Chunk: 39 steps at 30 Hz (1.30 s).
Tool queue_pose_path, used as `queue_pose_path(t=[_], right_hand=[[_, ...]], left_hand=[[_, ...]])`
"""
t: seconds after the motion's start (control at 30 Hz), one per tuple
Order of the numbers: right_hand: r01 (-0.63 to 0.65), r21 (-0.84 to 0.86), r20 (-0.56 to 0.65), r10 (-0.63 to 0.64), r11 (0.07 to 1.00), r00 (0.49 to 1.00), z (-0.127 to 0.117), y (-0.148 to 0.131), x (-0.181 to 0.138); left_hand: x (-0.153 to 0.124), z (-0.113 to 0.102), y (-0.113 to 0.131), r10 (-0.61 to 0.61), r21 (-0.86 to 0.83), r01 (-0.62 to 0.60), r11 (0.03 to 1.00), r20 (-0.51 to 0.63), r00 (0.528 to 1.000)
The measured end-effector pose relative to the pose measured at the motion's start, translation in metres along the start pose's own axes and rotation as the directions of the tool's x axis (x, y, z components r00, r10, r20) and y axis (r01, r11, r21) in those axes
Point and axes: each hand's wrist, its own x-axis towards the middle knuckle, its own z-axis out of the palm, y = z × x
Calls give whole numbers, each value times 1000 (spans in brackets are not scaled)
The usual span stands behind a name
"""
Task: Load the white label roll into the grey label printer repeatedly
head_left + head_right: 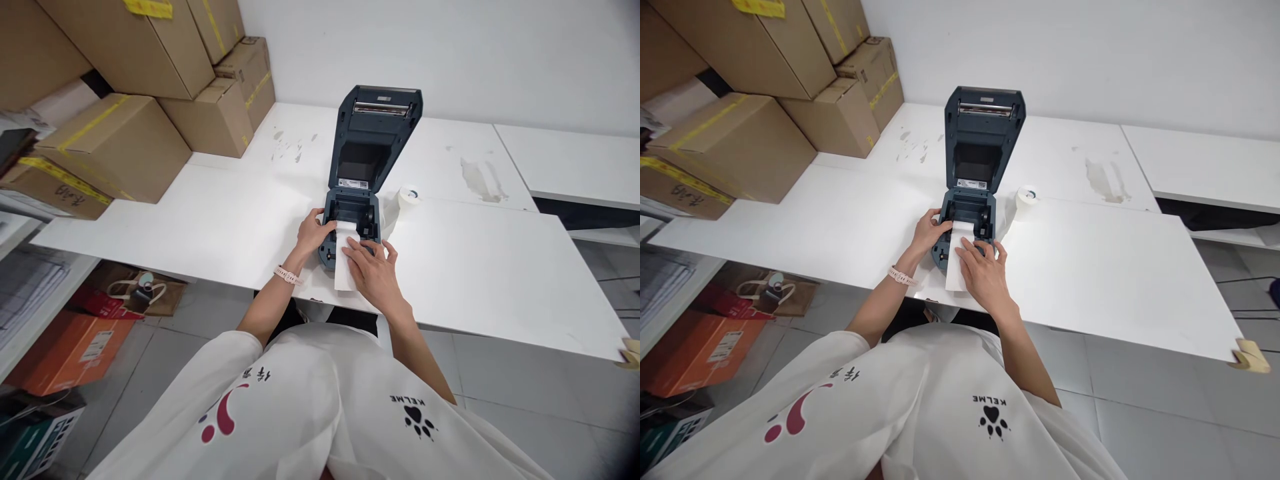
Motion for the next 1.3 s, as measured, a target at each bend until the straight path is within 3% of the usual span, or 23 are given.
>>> queue_pose_path(t=[0.27,0.47,1.17,1.3], right_hand=[[-101,-25,-19,101,995,995,3,-2,-8],[-162,72,-4,163,984,987,9,2,-15],[-199,155,53,193,968,980,7,4,-15],[-196,202,78,184,959,980,3,8,-19]], left_hand=[[0,-1,-2,16,-30,-16,999,15,1000],[0,-1,-1,5,-30,-5,1000,19,1000],[1,-3,0,-21,-52,23,998,45,999],[-12,-4,-3,-19,-41,21,999,37,999]])
